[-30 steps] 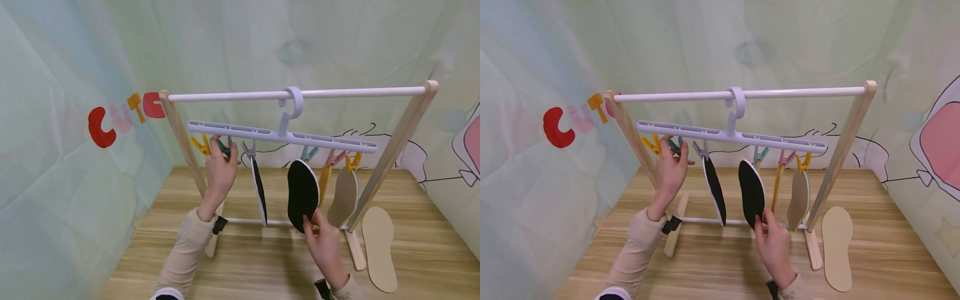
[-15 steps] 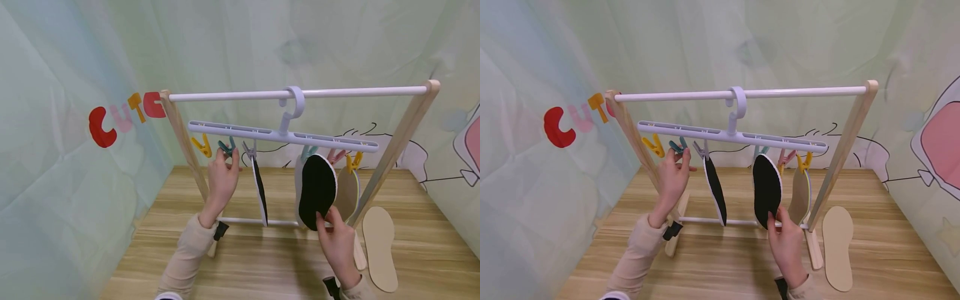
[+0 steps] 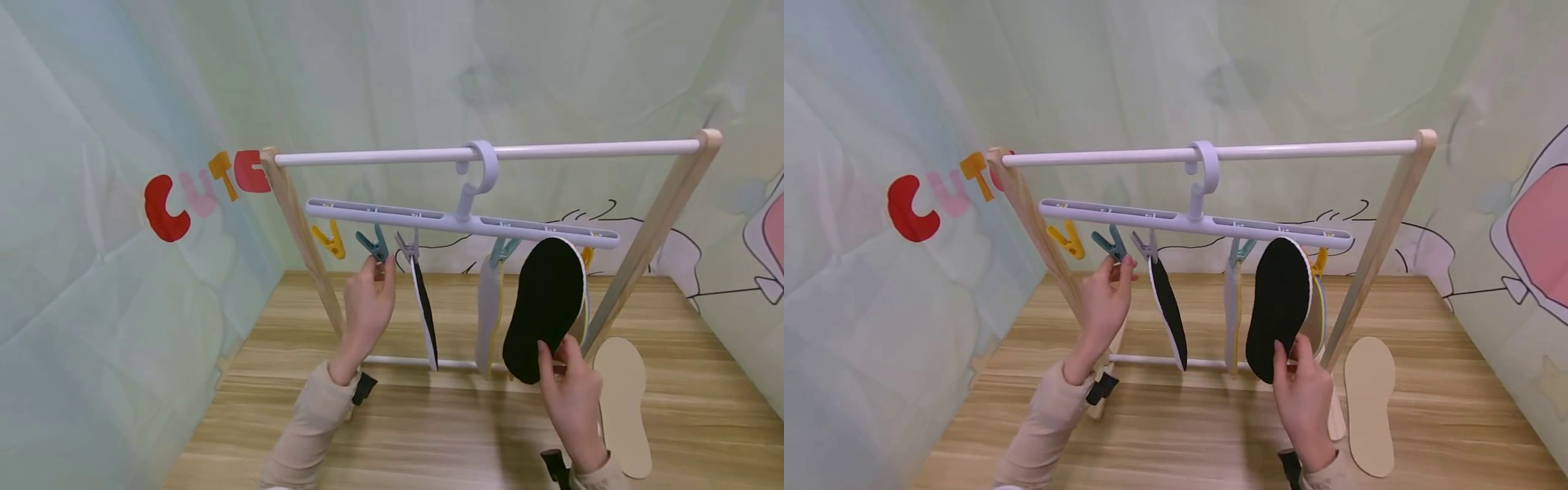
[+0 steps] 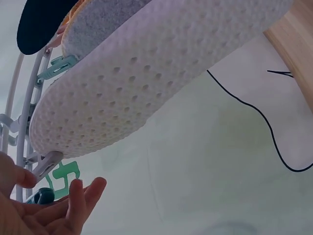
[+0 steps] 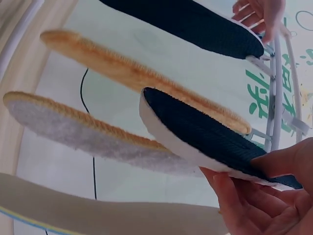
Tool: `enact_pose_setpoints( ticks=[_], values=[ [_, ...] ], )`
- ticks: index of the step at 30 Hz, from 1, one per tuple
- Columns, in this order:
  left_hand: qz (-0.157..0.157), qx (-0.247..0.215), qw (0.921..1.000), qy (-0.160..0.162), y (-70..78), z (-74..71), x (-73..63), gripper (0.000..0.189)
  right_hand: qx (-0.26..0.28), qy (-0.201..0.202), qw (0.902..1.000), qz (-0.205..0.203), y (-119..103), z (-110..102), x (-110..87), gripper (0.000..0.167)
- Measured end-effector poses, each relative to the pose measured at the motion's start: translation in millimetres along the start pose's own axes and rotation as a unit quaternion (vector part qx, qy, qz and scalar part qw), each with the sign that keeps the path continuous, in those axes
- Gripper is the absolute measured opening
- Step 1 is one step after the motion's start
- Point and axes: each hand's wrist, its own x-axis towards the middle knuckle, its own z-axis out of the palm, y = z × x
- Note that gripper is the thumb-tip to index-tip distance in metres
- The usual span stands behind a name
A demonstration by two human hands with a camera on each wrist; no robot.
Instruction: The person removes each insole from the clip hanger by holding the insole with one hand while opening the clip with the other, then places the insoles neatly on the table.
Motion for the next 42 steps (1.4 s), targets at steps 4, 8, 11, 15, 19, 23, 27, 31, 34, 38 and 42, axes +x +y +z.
enact_pose_setpoints(
  ticks=[4, 8, 11, 15, 19, 23, 27, 31, 34, 38, 42],
  values=[
    [0.002, 0.004, 1.0000, -0.003, -1.8, 1.7, -4.0, 0.032, -0.016, 0.006, 0.9998, -0.007, 3, -5, 3.3, 0.018],
    [0.002, 0.005, 0.9999, -0.012, -3.1, 2.9, -8.4, 0.032, -0.006, 0.008, 0.9999, 0.006, 6, -12, 7.3, 0.017],
    [0.003, 0.006, 0.9998, -0.018, -4.0, 3.9, -11.3, 0.031, 0.002, 0.009, 0.9998, 0.018, 10, -18, 10.2, 0.017],
    [0.006, 0.012, 0.9996, -0.025, -5.5, 5.4, -13.8, 0.032, 0.005, 0.014, 0.9995, 0.030, 15, -26, 12.9, 0.019],
    [0.005, 0.015, 0.9994, -0.030, -6.7, 6.7, -14.7, 0.033, 0.001, 0.017, 0.9986, 0.050, 20, -32, 14.6, 0.019],
    [0.005, 0.018, 0.9993, -0.033, -7.3, 7.8, -15.1, 0.033, -0.008, 0.024, 0.9977, 0.063, 25, -36, 15.8, 0.019],
    [0.008, 0.017, 0.9992, -0.036, -8.5, 8.4, -16.4, 0.033, -0.025, 0.039, 0.9968, 0.065, 31, -40, 16.2, 0.016],
    [0.001, 0.016, 0.9991, -0.040, -10.7, 7.8, -18.2, 0.033, -0.045, 0.057, 0.9948, 0.072, 37, -45, 17.3, 0.016],
    [-0.010, 0.017, 0.9989, -0.043, -12.6, 7.3, -19.1, 0.035, -0.056, 0.072, 0.9926, 0.081, 41, -50, 18.7, 0.016],
    [-0.014, 0.017, 0.9988, -0.044, -14.5, 6.8, -19.6, 0.034, -0.063, 0.088, 0.9901, 0.090, 47, -55, 20.6, 0.017],
    [-0.016, 0.014, 0.9986, -0.049, -15.1, 6.2, -20.2, 0.032, -0.070, 0.097, 0.9862, 0.115, 53, -62, 23.0, 0.020]
  ],
)
